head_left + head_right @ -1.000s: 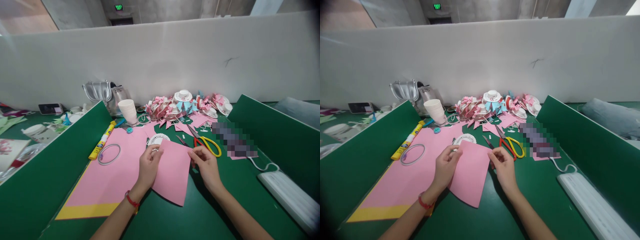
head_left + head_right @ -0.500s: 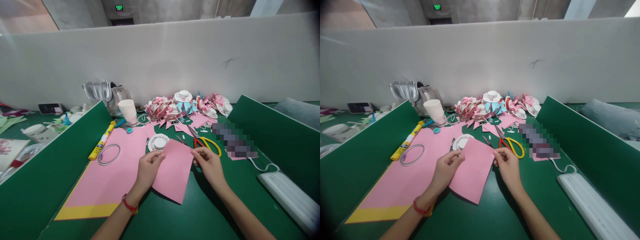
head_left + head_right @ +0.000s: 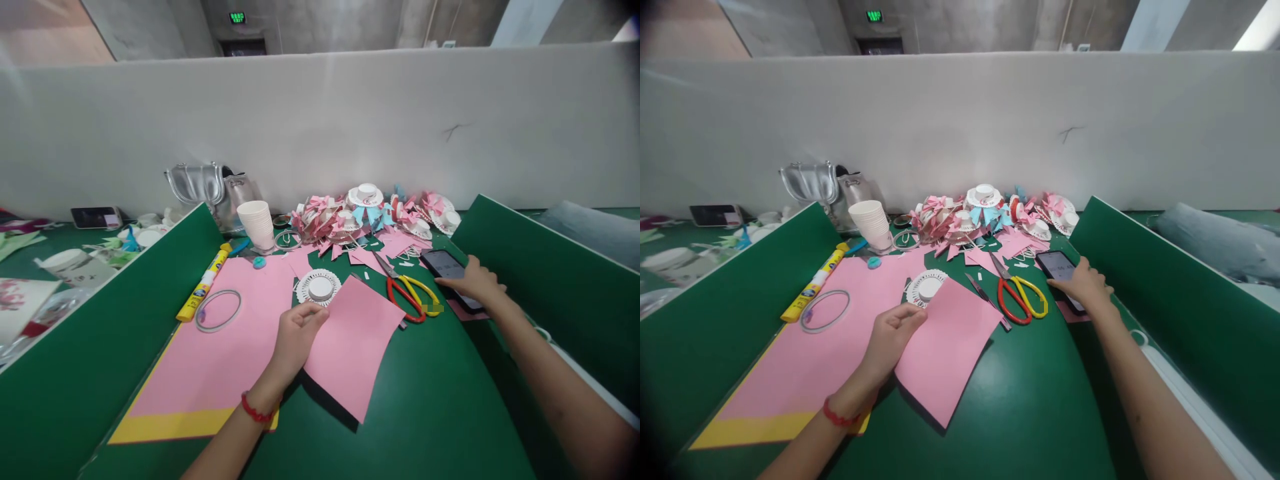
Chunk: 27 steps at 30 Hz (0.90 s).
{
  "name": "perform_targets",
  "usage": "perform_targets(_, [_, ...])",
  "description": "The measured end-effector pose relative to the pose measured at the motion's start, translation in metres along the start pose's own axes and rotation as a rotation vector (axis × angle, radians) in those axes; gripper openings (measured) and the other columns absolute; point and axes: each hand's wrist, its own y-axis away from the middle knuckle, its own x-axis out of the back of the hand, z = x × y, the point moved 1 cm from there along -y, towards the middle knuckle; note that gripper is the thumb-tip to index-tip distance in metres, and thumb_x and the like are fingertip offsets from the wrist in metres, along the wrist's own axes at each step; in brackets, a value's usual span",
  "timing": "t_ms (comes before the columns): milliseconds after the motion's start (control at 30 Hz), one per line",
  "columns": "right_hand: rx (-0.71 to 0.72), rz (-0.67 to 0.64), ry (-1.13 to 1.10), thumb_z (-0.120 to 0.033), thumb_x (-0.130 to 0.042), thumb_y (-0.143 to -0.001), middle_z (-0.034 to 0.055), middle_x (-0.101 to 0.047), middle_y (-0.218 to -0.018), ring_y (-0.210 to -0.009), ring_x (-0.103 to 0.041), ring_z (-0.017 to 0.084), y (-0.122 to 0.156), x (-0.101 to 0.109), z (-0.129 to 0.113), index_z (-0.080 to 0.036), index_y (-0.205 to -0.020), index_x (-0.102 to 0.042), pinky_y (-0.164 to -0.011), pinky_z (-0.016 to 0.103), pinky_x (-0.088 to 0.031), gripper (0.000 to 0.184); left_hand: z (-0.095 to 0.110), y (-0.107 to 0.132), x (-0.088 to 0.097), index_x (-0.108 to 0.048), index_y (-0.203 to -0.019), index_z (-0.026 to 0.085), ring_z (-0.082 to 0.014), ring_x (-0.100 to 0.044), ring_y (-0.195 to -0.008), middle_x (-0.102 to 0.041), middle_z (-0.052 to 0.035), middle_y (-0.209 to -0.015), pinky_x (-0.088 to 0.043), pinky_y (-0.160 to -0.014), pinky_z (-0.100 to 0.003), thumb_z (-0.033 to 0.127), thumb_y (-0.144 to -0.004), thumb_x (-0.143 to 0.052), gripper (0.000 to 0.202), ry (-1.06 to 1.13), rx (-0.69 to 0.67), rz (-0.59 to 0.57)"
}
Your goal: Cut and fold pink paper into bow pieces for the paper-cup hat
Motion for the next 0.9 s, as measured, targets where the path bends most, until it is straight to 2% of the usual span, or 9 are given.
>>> perform_targets(167, [0.121,-0.064,0.001,-0.061,-0.052,-0.062,0.0311,-0.048,-0.115,-0.101,-0.044,0.049,-0.006,-0.002,0.006,-0.011,-0.131,-0.028,-0.063,0.052,-0.034,0.088,-0.001,-0.001,0.002,-0.058,-0.056,0.015,-0.0092,-0.041,-0.049,-0.050,0.0037,-0.053,-0.030,-0.047,-0.021,0.028,-0.063,-0.060,0.016,0.014,0.029,-0.048])
perform_targets(300, [0.186,-0.005,0.010,-0.060,-0.054,-0.062,0.0342,-0.053,-0.103,-0.094,-0.049,0.048,-0.001,0.005,0.001,-0.006,-0.129,-0.033,-0.061,0.052,-0.034,0.088,-0.003,-0.002,0.003,-0.058,-0.055,0.015,-0.0091,-0.039,-0.049,-0.048,0.0037,-0.052,-0.029,-0.047,-0.020,0.026,-0.065,-0.059,0.015,0.012,0.039,-0.113])
perform_targets(400, [0.267,0.166,-0.051,-0.055,-0.053,-0.065,0.0327,-0.053,-0.103,-0.096,-0.048,0.046,0.025,0.017,-0.031,-0.006,-0.116,-0.049,-0.066,0.054,-0.036,0.070,-0.003,-0.003,0.002,-0.058,-0.054,0.014,-0.0093,-0.039,-0.051,-0.048,0.0032,-0.053,-0.029,-0.047,-0.020,0.025,-0.065,-0.059,0.015,0.003,0.041,-0.157])
perform_targets(467, [0.391,0.182,-0.118,-0.049,-0.051,-0.070,0.0203,-0.055,-0.107,-0.100,-0.050,0.035,0.058,0.026,-0.063,-0.014,-0.106,-0.055,-0.073,0.045,-0.040,0.050,-0.002,-0.002,0.001,-0.059,-0.055,0.014,-0.0097,-0.040,-0.052,-0.049,0.0030,-0.053,-0.029,-0.048,-0.020,0.025,-0.065,-0.059,0.015,-0.021,0.044,-0.194])
perform_targets(567, [0.934,-0.193,-0.346,-0.031,-0.052,-0.076,0.0079,-0.060,-0.103,-0.093,-0.055,0.021,0.115,0.034,-0.113,-0.022,-0.107,-0.053,-0.075,0.032,-0.043,0.033,-0.001,0.002,-0.001,-0.061,-0.060,0.014,-0.0107,-0.042,-0.054,-0.052,0.0015,-0.057,-0.031,-0.049,-0.020,0.024,-0.069,-0.055,0.015,-0.101,0.015,-0.284])
perform_targets(633, [1.070,-0.303,-0.258,-0.024,-0.054,-0.075,0.0052,-0.065,-0.087,-0.081,-0.058,0.019,0.144,0.033,-0.133,-0.021,-0.092,-0.060,-0.069,0.029,-0.042,0.018,-0.001,0.005,-0.002,-0.061,-0.064,0.014,-0.0110,-0.042,-0.055,-0.053,0.0009,-0.059,-0.031,-0.050,-0.021,0.024,-0.073,-0.051,0.017,-0.163,-0.034,-0.336])
perform_targets(700, [1.063,-0.323,-0.172,-0.016,-0.051,-0.075,0.0028,-0.065,-0.070,-0.066,-0.058,0.016,0.158,0.028,-0.142,-0.019,-0.075,-0.063,-0.058,0.025,-0.038,0.012,-0.001,0.008,-0.003,-0.062,-0.069,0.014,-0.0100,-0.038,-0.050,-0.049,0.0026,-0.054,-0.028,-0.046,-0.020,0.022,-0.075,-0.047,0.018,-0.236,-0.075,-0.364])
perform_targets(800, [0.991,-0.286,-0.133,-0.010,-0.051,-0.069,0.0017,-0.063,-0.064,-0.059,-0.057,0.014,0.165,0.021,-0.143,-0.018,-0.066,-0.061,-0.050,0.021,-0.032,0.013,0.000,0.011,-0.003,-0.060,-0.070,0.015,-0.0087,-0.030,-0.046,-0.037,0.0060,-0.048,-0.023,-0.043,-0.020,0.017,-0.076,-0.043,0.018,-0.372,-0.157,-0.392])
perform_targets(900, [0.954,-0.249,-0.130,-0.010,-0.050,-0.063,0.0004,-0.062,-0.059,-0.055,-0.055,0.013,0.166,0.018,-0.141,-0.018,-0.062,-0.058,-0.047,0.021,-0.028,0.012,0.004,0.013,-0.003,-0.056,-0.062,0.016,-0.0094,-0.037,-0.051,-0.043,0.0045,-0.053,-0.028,-0.048,-0.020,0.010,-0.073,-0.041,0.019,-0.485,-0.297,-0.416])
